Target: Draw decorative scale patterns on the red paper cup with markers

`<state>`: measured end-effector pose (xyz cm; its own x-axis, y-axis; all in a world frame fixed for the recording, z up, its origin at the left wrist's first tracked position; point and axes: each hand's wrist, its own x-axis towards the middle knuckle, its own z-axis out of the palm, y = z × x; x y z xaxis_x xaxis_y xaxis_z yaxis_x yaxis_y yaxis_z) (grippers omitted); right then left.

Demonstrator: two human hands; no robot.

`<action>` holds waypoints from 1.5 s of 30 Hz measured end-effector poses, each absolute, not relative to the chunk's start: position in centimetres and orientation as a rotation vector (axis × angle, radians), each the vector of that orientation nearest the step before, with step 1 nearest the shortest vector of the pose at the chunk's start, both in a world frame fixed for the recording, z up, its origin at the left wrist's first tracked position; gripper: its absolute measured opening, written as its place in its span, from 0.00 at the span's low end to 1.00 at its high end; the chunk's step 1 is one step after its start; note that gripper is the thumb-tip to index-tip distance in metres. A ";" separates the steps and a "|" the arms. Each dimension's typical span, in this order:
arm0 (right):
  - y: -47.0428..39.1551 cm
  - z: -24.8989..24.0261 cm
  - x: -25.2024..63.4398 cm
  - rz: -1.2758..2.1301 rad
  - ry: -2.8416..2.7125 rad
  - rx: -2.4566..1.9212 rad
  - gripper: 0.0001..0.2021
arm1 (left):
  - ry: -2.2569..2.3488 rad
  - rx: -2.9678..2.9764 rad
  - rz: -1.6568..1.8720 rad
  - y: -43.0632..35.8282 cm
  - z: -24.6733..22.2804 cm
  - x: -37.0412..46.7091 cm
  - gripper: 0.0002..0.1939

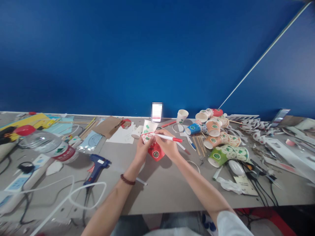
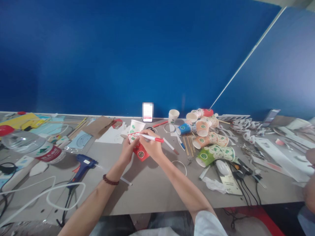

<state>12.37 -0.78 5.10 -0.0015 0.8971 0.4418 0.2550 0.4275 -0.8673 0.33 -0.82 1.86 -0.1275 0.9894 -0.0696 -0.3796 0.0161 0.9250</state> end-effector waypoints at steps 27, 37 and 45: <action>0.1 4.7 12.7 0.866 -1.392 -1.018 0.07 | 0.862 0.634 1.319 -0.3 0.7 -0.1 0.21; -0.4 4.9 12.6 0.723 -1.543 -1.064 0.06 | 0.927 0.732 1.395 -0.4 1.2 0.1 0.22; -0.6 5.1 12.6 0.718 -1.546 -1.094 0.06 | 1.032 0.767 1.425 -0.4 1.0 0.1 0.23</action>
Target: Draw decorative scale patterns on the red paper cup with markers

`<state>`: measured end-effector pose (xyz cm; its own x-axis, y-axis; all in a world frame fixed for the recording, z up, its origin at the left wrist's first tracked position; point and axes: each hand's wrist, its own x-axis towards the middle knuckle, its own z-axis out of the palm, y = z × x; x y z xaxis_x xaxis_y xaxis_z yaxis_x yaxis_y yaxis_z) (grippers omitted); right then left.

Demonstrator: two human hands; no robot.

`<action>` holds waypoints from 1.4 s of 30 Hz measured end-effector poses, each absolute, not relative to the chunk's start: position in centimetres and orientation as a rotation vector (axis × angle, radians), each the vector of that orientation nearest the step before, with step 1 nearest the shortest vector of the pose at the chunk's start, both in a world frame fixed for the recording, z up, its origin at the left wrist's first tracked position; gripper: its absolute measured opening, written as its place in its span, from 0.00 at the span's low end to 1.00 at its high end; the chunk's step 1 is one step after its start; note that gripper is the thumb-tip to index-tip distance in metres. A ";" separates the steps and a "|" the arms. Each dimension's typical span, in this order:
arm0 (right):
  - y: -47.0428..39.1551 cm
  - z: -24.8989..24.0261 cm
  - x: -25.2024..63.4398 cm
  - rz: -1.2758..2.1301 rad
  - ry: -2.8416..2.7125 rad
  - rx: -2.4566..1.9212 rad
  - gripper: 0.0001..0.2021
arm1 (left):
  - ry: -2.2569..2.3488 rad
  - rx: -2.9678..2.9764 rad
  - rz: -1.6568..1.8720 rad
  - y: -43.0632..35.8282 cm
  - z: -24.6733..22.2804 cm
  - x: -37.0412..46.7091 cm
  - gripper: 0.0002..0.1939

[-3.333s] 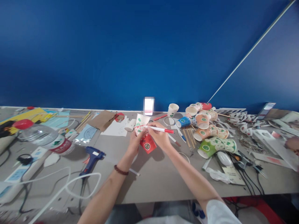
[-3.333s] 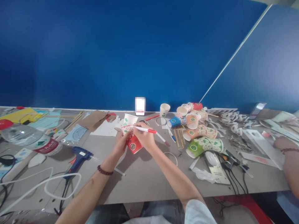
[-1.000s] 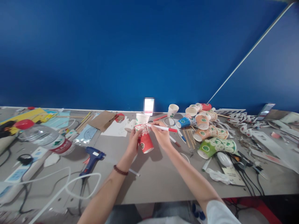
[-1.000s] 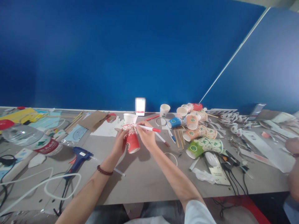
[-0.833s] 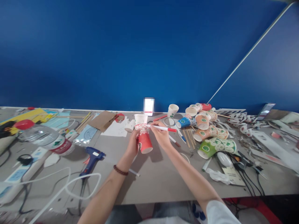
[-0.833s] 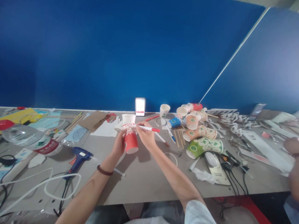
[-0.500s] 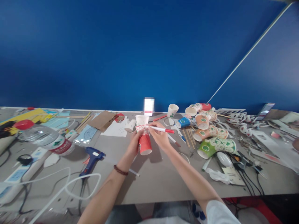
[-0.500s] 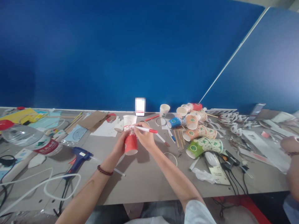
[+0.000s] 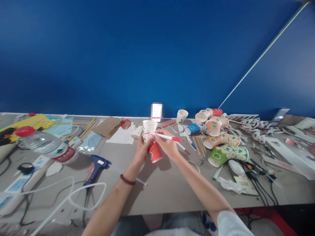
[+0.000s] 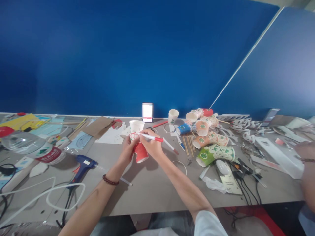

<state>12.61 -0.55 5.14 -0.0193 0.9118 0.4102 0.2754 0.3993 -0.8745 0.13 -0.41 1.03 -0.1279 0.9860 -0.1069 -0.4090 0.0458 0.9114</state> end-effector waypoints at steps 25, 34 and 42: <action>0.3 4.5 12.8 0.887 -1.350 -0.976 0.04 | 0.882 0.760 1.352 -0.6 1.2 0.0 0.19; 1.0 4.4 13.1 1.012 -1.082 -0.931 0.07 | 0.750 0.450 1.069 -0.7 1.9 -0.6 0.19; 0.5 4.7 12.9 0.994 -1.247 -0.955 0.05 | 0.691 0.433 1.044 -0.6 1.9 -0.6 0.17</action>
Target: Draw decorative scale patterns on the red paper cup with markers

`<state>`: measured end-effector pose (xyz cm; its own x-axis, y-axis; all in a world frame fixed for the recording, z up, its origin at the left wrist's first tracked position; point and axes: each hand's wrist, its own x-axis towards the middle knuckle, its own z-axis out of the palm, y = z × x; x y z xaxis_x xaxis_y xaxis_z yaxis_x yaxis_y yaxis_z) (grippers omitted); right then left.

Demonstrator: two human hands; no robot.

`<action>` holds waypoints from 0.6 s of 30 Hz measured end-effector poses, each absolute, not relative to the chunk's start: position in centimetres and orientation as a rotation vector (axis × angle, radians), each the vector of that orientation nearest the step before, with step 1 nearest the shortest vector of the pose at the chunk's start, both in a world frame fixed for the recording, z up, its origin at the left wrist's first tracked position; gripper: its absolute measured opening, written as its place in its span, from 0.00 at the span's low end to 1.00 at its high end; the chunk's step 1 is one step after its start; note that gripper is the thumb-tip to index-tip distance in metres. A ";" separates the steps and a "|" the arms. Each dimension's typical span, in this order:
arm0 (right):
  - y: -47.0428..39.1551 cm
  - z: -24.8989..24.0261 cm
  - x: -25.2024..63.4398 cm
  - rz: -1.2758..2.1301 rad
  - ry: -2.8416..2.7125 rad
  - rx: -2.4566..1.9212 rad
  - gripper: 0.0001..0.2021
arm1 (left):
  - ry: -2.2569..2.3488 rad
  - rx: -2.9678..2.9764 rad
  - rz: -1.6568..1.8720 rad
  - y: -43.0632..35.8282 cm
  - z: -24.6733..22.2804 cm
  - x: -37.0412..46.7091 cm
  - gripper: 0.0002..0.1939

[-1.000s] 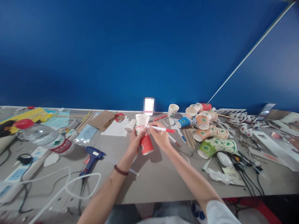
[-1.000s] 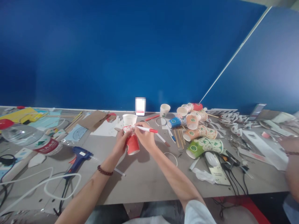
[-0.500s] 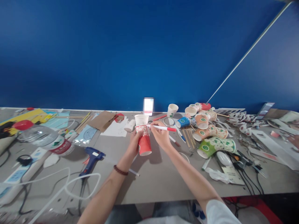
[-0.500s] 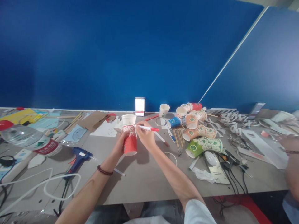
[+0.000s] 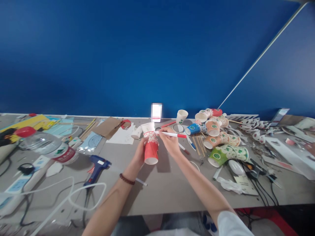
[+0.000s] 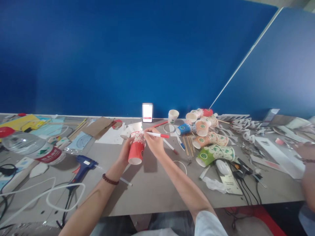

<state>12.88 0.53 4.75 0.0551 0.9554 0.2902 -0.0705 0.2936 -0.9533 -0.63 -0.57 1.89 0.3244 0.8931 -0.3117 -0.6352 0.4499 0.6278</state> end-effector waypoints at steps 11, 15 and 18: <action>0.0 4.9 12.8 0.811 -1.437 -1.008 0.08 | 0.853 0.544 1.187 -1.0 2.0 -0.2 0.18; 0.0 4.8 12.9 0.803 -1.453 -1.013 0.08 | 0.856 0.597 1.240 -0.7 1.3 -0.1 0.19; 0.1 4.6 12.9 0.802 -1.461 -1.009 0.07 | 0.850 0.611 1.264 -0.7 1.0 -0.1 0.19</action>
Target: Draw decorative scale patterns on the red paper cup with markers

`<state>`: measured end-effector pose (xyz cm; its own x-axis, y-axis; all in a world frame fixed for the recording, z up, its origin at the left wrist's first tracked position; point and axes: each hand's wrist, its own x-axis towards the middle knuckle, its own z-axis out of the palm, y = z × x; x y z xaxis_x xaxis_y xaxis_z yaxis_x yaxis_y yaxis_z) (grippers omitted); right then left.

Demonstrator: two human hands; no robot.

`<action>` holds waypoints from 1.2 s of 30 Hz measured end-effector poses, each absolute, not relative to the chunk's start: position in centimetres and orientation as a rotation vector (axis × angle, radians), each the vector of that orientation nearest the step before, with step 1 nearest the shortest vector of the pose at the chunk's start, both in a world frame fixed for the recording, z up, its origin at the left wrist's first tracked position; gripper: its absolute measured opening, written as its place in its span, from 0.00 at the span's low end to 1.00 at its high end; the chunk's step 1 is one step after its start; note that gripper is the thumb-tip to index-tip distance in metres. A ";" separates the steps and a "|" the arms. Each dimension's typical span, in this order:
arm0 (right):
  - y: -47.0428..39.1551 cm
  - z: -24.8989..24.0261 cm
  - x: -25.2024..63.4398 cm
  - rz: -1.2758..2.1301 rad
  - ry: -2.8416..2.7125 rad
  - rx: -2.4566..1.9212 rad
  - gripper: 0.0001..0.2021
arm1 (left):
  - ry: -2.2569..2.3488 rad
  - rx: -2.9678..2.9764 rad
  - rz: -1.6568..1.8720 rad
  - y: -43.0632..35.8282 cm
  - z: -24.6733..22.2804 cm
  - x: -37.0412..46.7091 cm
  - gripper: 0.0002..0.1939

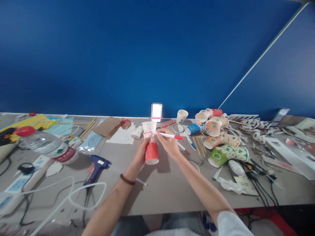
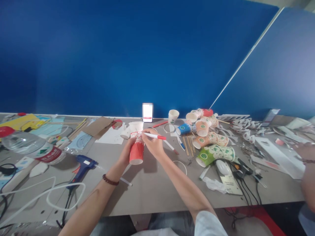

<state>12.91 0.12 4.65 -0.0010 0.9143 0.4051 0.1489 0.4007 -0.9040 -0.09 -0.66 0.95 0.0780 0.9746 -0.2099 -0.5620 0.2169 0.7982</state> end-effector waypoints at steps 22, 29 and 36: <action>0.0 4.9 12.8 0.814 -1.456 -1.021 0.06 | 0.844 0.659 1.303 -0.8 1.1 -0.1 0.19; 0.0 4.8 12.9 0.828 -1.458 -1.019 0.07 | 0.901 0.729 1.351 -0.7 1.4 -0.1 0.20; 0.2 4.7 12.9 0.790 -1.485 -1.013 0.07 | 0.965 0.779 1.372 -0.5 1.1 0.0 0.19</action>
